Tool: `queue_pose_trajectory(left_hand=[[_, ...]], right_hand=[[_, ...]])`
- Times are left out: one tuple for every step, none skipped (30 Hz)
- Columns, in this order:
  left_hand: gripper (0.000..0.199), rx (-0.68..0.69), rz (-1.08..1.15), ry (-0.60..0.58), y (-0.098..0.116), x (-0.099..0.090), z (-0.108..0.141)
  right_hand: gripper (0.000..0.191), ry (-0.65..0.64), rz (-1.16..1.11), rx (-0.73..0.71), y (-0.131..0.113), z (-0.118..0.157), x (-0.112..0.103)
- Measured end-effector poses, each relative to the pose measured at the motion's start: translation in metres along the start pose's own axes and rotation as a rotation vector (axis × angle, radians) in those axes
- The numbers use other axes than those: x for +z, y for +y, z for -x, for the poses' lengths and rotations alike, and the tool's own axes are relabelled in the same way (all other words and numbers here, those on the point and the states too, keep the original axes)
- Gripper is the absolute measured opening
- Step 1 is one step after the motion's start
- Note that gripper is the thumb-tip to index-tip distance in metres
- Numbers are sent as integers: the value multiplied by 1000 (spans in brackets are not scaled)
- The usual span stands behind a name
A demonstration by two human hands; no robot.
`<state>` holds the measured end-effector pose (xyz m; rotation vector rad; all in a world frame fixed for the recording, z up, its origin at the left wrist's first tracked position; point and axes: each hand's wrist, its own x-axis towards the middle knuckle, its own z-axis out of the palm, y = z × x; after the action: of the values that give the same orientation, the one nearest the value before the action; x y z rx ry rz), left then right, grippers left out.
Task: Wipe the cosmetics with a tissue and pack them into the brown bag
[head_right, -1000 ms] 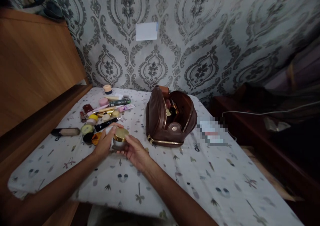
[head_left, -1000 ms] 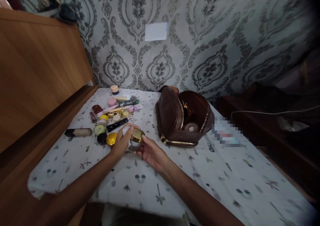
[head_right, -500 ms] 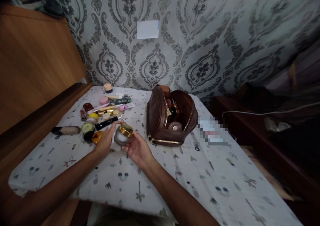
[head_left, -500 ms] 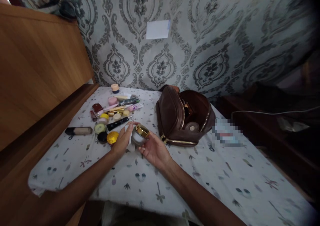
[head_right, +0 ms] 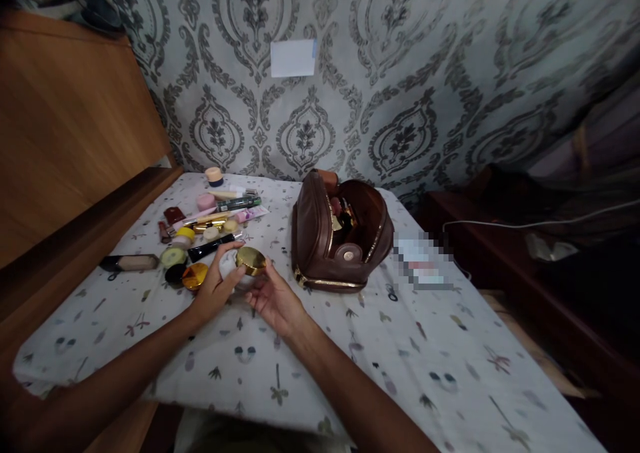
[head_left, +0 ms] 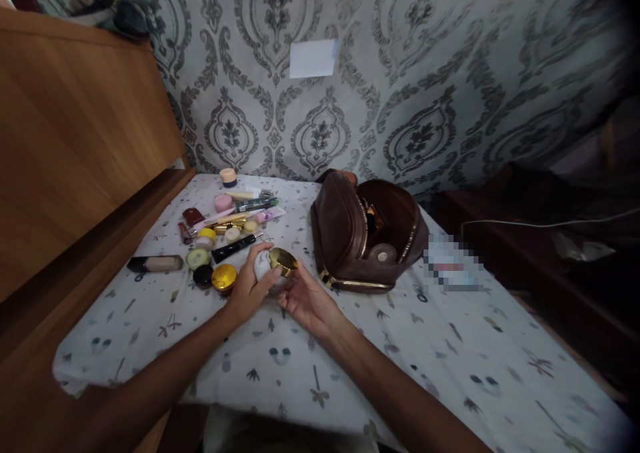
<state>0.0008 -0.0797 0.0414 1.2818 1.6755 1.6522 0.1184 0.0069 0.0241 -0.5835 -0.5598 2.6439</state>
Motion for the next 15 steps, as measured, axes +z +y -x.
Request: queue_pose_trajectory(left_hand=[[44,5,-29,12,-1,0,0],[45,13,-56,21,-1,0,0],[46,21,-79,26,-1,-1,0],[47,32,-96,29,-1,-1,-1],[47,45,-107,30,-1,-2,-1],[47,59,-110,30,-1,-2,-1],[47,73,-103,30,0,-3,-2],[47,78,-84,28,0,-4,-2],[48,71,-55,27,1,-4,-3],[50,48,-21,27,1,-5,-4],[53,9,11,31,1,-6,-5],[56,-38,39,40,1,-7,-6],[59,-85,64,53,0,-7,-8],[60,-128,95,63,-1,-7,-9],[62,-170,142,63,-2,-7,-11]], right_hand=[[26,8,9,10,0,0,0],[28,10,22,13,0,1,0],[29,7,35,5,0,2,1],[30,2,46,-11,0,3,2],[31,-6,55,-33,1,4,2],[31,-15,64,-55,1,5,3],[32,-24,71,-73,2,6,4],[31,-31,79,-83,3,6,4],[30,-35,86,-87,4,6,4],[28,-38,91,-85,4,6,4],[28,-40,97,-80,5,6,4],[28,-44,101,-75,5,6,3],[28,-49,103,-71,4,6,3],[28,-55,101,-67,4,5,3],[28,-64,95,-61,3,5,2]])
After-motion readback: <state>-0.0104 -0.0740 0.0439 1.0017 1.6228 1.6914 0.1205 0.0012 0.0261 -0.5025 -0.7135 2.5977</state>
